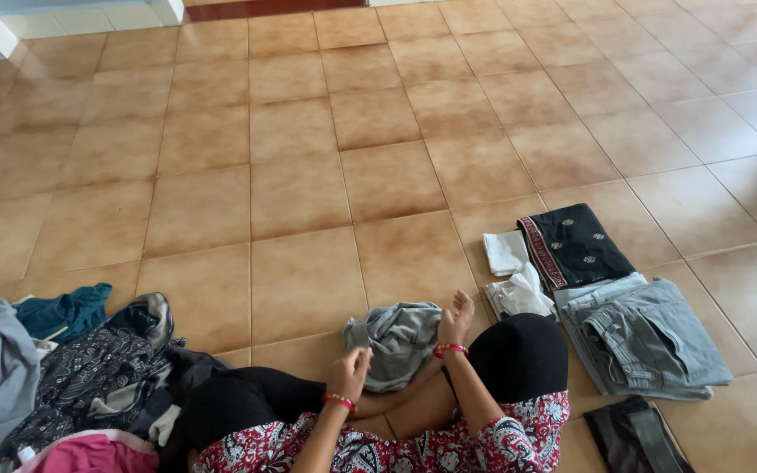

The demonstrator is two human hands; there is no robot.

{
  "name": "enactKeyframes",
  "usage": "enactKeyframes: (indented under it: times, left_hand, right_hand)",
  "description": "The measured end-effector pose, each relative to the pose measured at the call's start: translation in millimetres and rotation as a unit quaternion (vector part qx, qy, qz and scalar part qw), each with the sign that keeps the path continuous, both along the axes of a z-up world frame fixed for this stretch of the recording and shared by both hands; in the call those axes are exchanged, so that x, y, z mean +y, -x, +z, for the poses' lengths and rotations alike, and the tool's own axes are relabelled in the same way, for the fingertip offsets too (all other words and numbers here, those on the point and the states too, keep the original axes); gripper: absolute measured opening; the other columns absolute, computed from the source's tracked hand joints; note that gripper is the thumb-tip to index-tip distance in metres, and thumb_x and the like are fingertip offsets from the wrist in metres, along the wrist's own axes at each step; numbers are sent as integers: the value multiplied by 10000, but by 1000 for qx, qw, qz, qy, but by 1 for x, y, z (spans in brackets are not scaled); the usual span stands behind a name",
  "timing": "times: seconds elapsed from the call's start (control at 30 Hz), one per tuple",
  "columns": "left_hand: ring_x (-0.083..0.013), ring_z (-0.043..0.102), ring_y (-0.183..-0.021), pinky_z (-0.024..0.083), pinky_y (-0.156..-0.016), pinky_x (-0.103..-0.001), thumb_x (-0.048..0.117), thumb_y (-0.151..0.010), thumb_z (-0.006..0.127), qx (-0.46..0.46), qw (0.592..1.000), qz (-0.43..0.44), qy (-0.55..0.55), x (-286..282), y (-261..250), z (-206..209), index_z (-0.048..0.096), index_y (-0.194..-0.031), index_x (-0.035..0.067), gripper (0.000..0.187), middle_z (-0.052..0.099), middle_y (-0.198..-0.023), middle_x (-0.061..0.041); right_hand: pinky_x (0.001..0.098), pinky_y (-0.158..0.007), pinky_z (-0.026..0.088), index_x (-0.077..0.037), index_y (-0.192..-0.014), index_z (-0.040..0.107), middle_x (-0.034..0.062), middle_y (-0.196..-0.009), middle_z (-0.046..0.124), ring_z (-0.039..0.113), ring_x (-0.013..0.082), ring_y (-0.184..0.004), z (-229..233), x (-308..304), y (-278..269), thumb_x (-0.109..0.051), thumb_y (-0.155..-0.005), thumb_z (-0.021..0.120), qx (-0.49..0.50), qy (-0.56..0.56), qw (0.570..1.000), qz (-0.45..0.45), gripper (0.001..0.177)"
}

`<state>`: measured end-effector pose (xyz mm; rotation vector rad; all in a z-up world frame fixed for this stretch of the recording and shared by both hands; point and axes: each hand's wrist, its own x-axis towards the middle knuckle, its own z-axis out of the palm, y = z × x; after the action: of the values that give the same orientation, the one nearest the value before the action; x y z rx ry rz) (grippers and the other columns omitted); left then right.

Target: The person picks up several garments from a pile on the floor and folds them by hand, including a pair of dark underwear and a grey t-shirt, placing each folded item into a neat stack.

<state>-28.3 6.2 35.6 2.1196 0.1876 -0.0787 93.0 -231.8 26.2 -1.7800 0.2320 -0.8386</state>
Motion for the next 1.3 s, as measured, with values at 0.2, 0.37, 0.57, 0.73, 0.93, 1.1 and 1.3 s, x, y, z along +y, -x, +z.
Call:
enactKeyframes:
  times: [0.2, 0.37, 0.57, 0.73, 0.93, 1.1, 1.3]
  left_hand:
    - [-348, 686, -1035, 558, -857, -439, 239, -874, 719, -252, 963, 39, -87, -15, -42, -22, 696, -1090, 106, 255, 721, -1107, -149]
    - [-450, 622, -1106, 507, -814, -519, 276, -648, 837, -97, 963, 125, -220, -15, -57, -24, 628, -1294, 30, 722, 657, -1198, -235]
    - [-320, 739, -1007, 555, -909, -465, 359, -924, 685, 78, 989, 93, 90, 11, -66, -29, 757, -1095, 64, 348, 769, -1020, -140]
    - [-300, 672, -1047, 531, -972, -445, 323, -947, 655, 117, 689, 131, 703, 31, -53, 0, 691, -1151, 38, 352, 726, -1115, -111]
    - [-308, 665, -1100, 521, -951, -444, 470, -841, 513, 1, 570, 112, 814, 21, -28, 18, 645, -1209, 30, 588, 695, -1228, -145]
    - [-309, 647, -1129, 508, -972, -449, 473, -854, 507, 94, 748, 36, 655, -29, -32, 0, 630, -1232, 35, 591, 677, -1257, -141]
    - [-310, 625, -1164, 492, -997, -456, 476, -869, 501, 10, 736, -28, 676, 17, -23, 80, 613, -1260, 40, 596, 656, -1292, -136]
  right_hand:
    - [289, -748, 548, -21, -1052, 675, 64, -896, 699, 662, 155, -818, -4, 13, 14, -33, -903, 626, 69, -105, 987, 96, 158]
    - [288, -724, 556, -43, -985, 714, 58, -839, 726, 694, 146, -795, -6, 22, 27, -87, -907, 679, 121, -54, 943, 306, 96]
    - [306, -716, 565, -65, -988, 738, 105, -890, 760, 742, 207, -796, -11, 34, 38, -143, -905, 663, 184, 91, 908, 365, 136]
    - [305, -813, 569, -52, -1128, 760, 102, -1009, 803, 745, 156, -909, -11, 41, 32, -191, -947, 625, 233, 45, 864, 444, 265]
    - [289, -872, 540, -13, -1204, 734, 77, -1071, 777, 687, 135, -985, -9, 43, 33, -237, -997, 642, 271, -97, 830, 478, 318]
    - [296, -929, 540, 7, -1189, 737, 57, -1069, 775, 696, 135, -1010, -7, 44, 31, -246, -1004, 633, 231, -157, 819, 502, 330]
    - [309, -871, 566, -18, -1114, 731, 74, -992, 787, 739, 159, -942, 3, 19, 19, -272, -998, 599, 234, -259, 852, 391, 309]
